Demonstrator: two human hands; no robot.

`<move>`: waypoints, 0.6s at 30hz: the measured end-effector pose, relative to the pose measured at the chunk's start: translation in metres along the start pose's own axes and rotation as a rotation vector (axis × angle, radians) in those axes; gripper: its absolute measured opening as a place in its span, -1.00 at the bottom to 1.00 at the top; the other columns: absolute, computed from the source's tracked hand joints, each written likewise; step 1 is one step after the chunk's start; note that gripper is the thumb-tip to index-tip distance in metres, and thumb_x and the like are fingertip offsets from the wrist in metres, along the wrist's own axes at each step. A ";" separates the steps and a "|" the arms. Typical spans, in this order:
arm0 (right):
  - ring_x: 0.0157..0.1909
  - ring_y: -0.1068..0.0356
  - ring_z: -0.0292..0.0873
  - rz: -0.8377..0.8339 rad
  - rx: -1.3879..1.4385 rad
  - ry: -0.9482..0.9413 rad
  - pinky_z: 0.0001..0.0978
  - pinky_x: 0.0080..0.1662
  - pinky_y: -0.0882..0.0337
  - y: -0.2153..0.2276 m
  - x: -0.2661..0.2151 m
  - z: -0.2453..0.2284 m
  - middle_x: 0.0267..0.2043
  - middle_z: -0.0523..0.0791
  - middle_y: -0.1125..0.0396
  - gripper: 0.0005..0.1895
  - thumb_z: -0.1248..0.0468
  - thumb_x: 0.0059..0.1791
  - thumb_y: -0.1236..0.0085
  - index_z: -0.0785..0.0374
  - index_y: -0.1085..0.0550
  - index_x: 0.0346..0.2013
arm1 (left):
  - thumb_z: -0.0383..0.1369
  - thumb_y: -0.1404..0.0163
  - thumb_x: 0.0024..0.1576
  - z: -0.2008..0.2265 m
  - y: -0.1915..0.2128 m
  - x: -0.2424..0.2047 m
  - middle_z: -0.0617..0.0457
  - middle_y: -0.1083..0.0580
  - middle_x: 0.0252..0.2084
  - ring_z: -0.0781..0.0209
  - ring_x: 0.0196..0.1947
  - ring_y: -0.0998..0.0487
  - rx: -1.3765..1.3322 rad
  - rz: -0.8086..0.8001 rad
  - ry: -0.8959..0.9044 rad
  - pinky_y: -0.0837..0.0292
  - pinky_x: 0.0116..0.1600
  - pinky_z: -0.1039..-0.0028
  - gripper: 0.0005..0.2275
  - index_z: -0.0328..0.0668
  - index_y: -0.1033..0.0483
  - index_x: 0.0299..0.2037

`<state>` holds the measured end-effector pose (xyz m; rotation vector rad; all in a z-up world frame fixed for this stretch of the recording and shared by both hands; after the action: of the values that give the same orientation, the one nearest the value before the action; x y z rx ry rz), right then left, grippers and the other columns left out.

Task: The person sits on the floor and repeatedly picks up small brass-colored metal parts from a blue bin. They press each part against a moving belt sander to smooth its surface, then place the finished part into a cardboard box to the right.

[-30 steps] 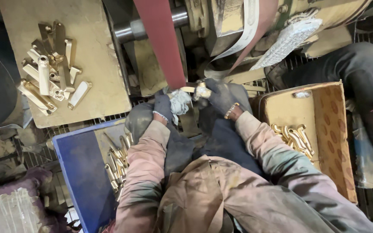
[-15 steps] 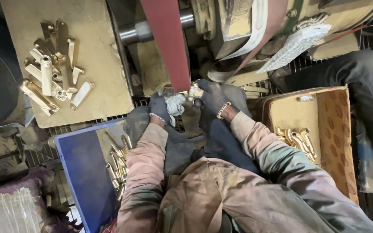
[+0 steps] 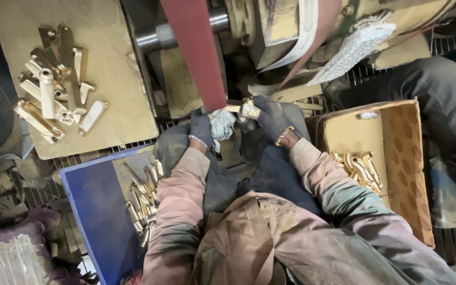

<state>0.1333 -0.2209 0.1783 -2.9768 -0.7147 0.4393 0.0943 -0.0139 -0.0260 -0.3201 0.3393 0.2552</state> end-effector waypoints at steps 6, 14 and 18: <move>-0.44 -0.36 -0.36 0.005 -0.176 0.022 -0.48 -0.37 -0.34 -0.012 0.023 0.019 -0.39 -0.13 -0.47 -0.80 0.24 0.07 -0.15 0.35 -0.56 -0.23 | -0.49 0.16 0.21 -0.003 0.033 0.008 -0.02 -0.58 -0.11 0.13 -0.16 -0.59 0.518 0.057 -0.184 -0.50 -0.06 0.42 -0.78 -0.31 -0.49 0.00; -0.54 -0.34 -0.39 0.044 -0.079 -0.086 -0.49 -0.48 -0.29 -0.021 0.032 0.035 -0.41 -0.18 -0.49 -0.85 0.28 0.04 -0.13 0.32 -0.54 -0.23 | -0.52 0.18 0.16 0.007 0.034 0.002 -0.05 -0.58 -0.12 0.07 -0.15 -0.62 -0.076 0.023 -0.130 -0.56 -0.03 0.35 -0.73 -0.33 -0.49 0.02; -0.51 -0.33 -0.37 0.015 -0.048 -0.036 -0.51 -0.42 -0.30 -0.014 0.012 0.013 -0.37 -0.15 -0.48 -0.86 0.29 0.07 -0.12 0.33 -0.53 -0.20 | -0.57 0.15 0.18 0.040 0.010 -0.009 -0.04 -0.58 -0.14 0.10 -0.19 -0.62 0.051 0.041 -0.105 -0.55 -0.07 0.37 -0.76 -0.35 -0.51 -0.01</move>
<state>0.1344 -0.2035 0.1640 -3.0287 -0.7164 0.4841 0.0940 0.0076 0.0100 -0.2482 0.2486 0.3023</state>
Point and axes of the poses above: each hand's wrist, its own x-axis towards the middle knuckle, its own y-axis out of the back of the hand, z = x × y, the point moved 9 cm from there along x, towards the middle knuckle
